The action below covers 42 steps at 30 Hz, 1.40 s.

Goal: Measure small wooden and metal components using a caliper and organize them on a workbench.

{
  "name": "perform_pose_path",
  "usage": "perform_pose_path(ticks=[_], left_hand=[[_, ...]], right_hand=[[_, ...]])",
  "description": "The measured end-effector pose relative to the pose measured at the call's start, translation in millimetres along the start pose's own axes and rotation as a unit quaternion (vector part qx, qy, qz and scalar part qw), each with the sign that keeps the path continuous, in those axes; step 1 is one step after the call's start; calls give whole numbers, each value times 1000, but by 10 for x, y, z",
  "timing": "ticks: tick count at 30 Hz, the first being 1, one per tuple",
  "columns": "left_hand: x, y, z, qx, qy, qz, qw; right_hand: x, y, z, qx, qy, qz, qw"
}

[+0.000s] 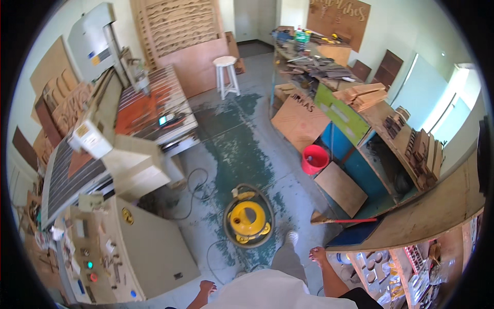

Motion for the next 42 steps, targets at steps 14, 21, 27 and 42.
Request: perform_pose_path(ticks=[14,21,27,42], left_hand=[[393,3668,-2659,26,-34,-270,962],[81,3817,-2918,-87,-1,-138,987],[-491,4273,-3061,-42,4,-30,999],[-1569,8146,-2292,161,-6,-170,972]], right_hand=[[-1830,-1689,1538,8,-16,27,999],[-2669,-3100,1286,162,-17,207,965],[-3200,-4541,946,121,-47,328,936],[-4106,-10273,219,25,87,557,825]])
Point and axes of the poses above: each hand's wrist, its own x-axis away from the middle knuckle, its own z-axis out of the back of the hand, y = z × x, the point moved 3 cm from there along -x, towards the middle knuckle, and after that the axes turned 4 degrees about -z, right-handed, at the moved point
